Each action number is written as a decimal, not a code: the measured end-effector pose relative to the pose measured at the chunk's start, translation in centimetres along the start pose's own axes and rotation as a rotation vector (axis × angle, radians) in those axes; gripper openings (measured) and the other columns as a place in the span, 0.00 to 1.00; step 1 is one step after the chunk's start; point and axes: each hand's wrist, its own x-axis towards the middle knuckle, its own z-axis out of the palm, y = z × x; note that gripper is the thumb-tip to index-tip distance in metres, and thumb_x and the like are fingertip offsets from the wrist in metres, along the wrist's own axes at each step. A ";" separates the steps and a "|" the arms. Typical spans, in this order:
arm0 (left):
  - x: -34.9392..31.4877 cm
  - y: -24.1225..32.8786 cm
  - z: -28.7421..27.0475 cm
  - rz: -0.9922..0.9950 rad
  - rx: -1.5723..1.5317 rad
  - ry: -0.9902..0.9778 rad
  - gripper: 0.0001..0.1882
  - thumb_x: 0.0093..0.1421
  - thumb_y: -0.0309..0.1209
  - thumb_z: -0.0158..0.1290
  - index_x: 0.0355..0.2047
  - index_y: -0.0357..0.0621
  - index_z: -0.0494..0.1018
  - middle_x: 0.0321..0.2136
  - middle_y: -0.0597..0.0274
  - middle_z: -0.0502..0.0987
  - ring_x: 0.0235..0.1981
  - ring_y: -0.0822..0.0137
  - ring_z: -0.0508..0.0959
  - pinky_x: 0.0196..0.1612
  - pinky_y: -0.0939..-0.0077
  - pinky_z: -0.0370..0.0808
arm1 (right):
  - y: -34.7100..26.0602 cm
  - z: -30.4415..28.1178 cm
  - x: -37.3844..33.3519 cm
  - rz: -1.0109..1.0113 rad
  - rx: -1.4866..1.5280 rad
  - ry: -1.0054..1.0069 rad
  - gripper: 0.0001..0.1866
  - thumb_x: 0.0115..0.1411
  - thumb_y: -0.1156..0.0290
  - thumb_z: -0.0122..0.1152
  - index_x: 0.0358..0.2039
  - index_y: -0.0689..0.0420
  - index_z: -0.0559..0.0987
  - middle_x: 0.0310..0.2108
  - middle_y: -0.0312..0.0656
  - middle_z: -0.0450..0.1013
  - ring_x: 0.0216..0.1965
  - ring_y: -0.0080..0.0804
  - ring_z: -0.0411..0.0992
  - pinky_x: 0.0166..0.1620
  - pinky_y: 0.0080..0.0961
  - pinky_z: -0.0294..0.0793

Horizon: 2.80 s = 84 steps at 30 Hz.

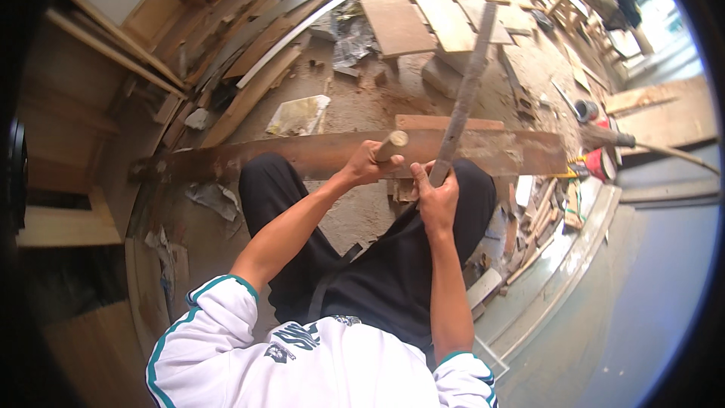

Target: The person arranges several wooden planks on a small wooden stand. They then use a hammer and a metal bar to strike and separate a long, curved wooden piece into smaller sections.

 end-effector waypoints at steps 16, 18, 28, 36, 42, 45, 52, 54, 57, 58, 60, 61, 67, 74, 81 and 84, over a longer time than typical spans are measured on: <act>-11.4 -10.8 -12.4 -0.555 0.028 1.793 0.45 0.53 0.58 0.61 0.61 0.40 0.64 0.59 0.50 0.67 0.62 0.54 0.63 0.65 0.59 0.58 | -2.6 5.2 2.9 -0.228 0.222 -0.396 0.18 0.55 0.70 0.74 0.40 0.57 0.72 0.35 0.36 0.78 0.37 0.21 0.74 0.42 0.21 0.73; -14.2 -14.1 -14.1 -0.684 -0.729 1.552 0.37 0.56 0.56 0.61 0.58 0.45 0.67 0.53 0.59 0.73 0.54 0.58 0.73 0.56 0.60 0.70 | -2.5 5.3 2.8 -0.261 0.228 -0.415 0.19 0.54 0.69 0.74 0.39 0.56 0.72 0.36 0.36 0.77 0.37 0.21 0.73 0.42 0.22 0.73; -13.6 -12.6 -9.7 -0.559 -1.016 1.508 0.23 0.58 0.44 0.63 0.49 0.47 0.74 0.44 0.59 0.79 0.42 0.60 0.81 0.41 0.65 0.83 | -2.1 3.0 5.5 -0.173 0.209 -0.444 0.20 0.55 0.69 0.74 0.43 0.58 0.72 0.37 0.37 0.78 0.39 0.23 0.74 0.44 0.23 0.74; -16.9 -10.7 -6.1 -0.512 -1.075 1.521 0.24 0.60 0.45 0.61 0.54 0.52 0.73 0.48 0.63 0.78 0.46 0.60 0.80 0.45 0.64 0.81 | -1.8 2.2 5.7 -0.126 0.213 -0.472 0.16 0.57 0.69 0.72 0.41 0.59 0.74 0.38 0.39 0.78 0.41 0.24 0.75 0.48 0.25 0.73; -18.8 -10.9 -3.7 -0.575 -1.047 1.518 0.25 0.61 0.47 0.59 0.52 0.46 0.73 0.45 0.59 0.78 0.44 0.60 0.80 0.46 0.65 0.81 | -1.6 2.4 4.6 -0.155 0.222 -0.546 0.22 0.56 0.73 0.72 0.44 0.58 0.67 0.38 0.38 0.78 0.42 0.24 0.75 0.47 0.24 0.75; -19.1 -10.5 -3.5 -0.620 -0.977 1.530 0.26 0.62 0.49 0.59 0.52 0.44 0.72 0.47 0.59 0.77 0.44 0.61 0.80 0.46 0.64 0.81 | -1.7 2.6 4.1 -0.153 0.234 -0.563 0.22 0.56 0.74 0.72 0.45 0.58 0.68 0.38 0.37 0.77 0.41 0.23 0.75 0.45 0.23 0.75; -12.7 -5.7 -1.2 -0.557 0.418 1.599 0.32 0.61 0.46 0.57 0.58 0.38 0.67 0.47 0.54 0.76 0.49 0.54 0.76 0.56 0.62 0.72 | -1.7 2.9 3.6 -0.163 0.244 -0.561 0.24 0.52 0.75 0.74 0.45 0.58 0.69 0.38 0.37 0.77 0.39 0.23 0.75 0.44 0.23 0.75; -10.6 -2.1 0.8 -0.073 0.234 1.074 0.35 0.58 0.46 0.56 0.60 0.37 0.64 0.45 0.50 0.77 0.48 0.53 0.77 0.54 0.62 0.73 | -1.7 2.4 3.7 -0.170 0.216 -0.516 0.23 0.52 0.74 0.75 0.44 0.58 0.70 0.36 0.36 0.77 0.37 0.23 0.75 0.40 0.21 0.75; -8.0 1.8 3.7 0.193 0.549 0.487 0.32 0.55 0.39 0.57 0.58 0.38 0.65 0.39 0.47 0.78 0.44 0.50 0.78 0.48 0.59 0.75 | -1.5 2.2 3.8 -0.202 0.253 -0.526 0.20 0.53 0.75 0.73 0.42 0.58 0.72 0.34 0.35 0.77 0.33 0.22 0.75 0.36 0.19 0.75; -7.4 2.0 4.8 0.179 0.537 0.567 0.29 0.53 0.36 0.57 0.54 0.38 0.67 0.38 0.47 0.78 0.42 0.50 0.79 0.46 0.58 0.75 | -1.4 2.3 3.9 -0.211 0.244 -0.529 0.19 0.53 0.75 0.73 0.42 0.58 0.72 0.34 0.35 0.77 0.34 0.22 0.75 0.36 0.19 0.75; -6.2 2.1 6.7 0.154 0.509 0.722 0.21 0.51 0.29 0.57 0.47 0.39 0.71 0.36 0.47 0.78 0.38 0.49 0.79 0.42 0.57 0.76 | -1.6 2.3 3.9 -0.231 0.228 -0.532 0.18 0.53 0.75 0.73 0.41 0.59 0.73 0.34 0.35 0.77 0.34 0.21 0.75 0.36 0.19 0.75; -5.3 2.0 6.6 0.192 0.387 0.755 0.15 0.49 0.25 0.57 0.39 0.39 0.71 0.33 0.49 0.78 0.34 0.48 0.79 0.39 0.61 0.76 | -2.0 2.4 3.4 -0.247 0.140 -0.501 0.19 0.53 0.76 0.72 0.43 0.60 0.73 0.34 0.36 0.77 0.35 0.22 0.75 0.37 0.21 0.75; -1.7 3.2 5.0 0.111 0.044 0.587 0.07 0.57 0.28 0.58 0.31 0.39 0.72 0.23 0.62 0.77 0.24 0.71 0.76 0.28 0.72 0.72 | -2.2 0.5 4.5 -0.270 0.059 -0.473 0.22 0.56 0.72 0.72 0.47 0.62 0.72 0.40 0.39 0.78 0.39 0.20 0.75 0.40 0.20 0.75; -1.9 1.8 4.9 0.094 0.027 0.517 0.17 0.59 0.32 0.58 0.17 0.41 0.67 0.13 0.75 0.64 0.19 0.82 0.63 0.20 0.77 0.62 | 1.2 -4.5 7.7 -0.285 -0.208 -0.129 0.19 0.58 0.67 0.69 0.46 0.63 0.77 0.44 0.47 0.80 0.45 0.34 0.79 0.48 0.27 0.75; -2.1 1.9 5.3 0.150 -0.020 0.489 0.18 0.58 0.30 0.58 0.15 0.41 0.66 0.13 0.75 0.63 0.19 0.83 0.62 0.20 0.77 0.61 | 5.6 -4.9 7.2 -0.139 -0.369 -0.021 0.21 0.56 0.60 0.69 0.43 0.63 0.79 0.40 0.49 0.81 0.43 0.44 0.79 0.47 0.34 0.75; -2.3 1.9 5.2 0.148 -0.016 0.505 0.18 0.58 0.29 0.58 0.15 0.40 0.66 0.13 0.75 0.65 0.18 0.83 0.63 0.20 0.78 0.62 | 6.3 -4.7 7.0 -0.090 -0.431 -0.026 0.21 0.55 0.60 0.69 0.42 0.62 0.79 0.40 0.52 0.79 0.45 0.50 0.77 0.49 0.38 0.74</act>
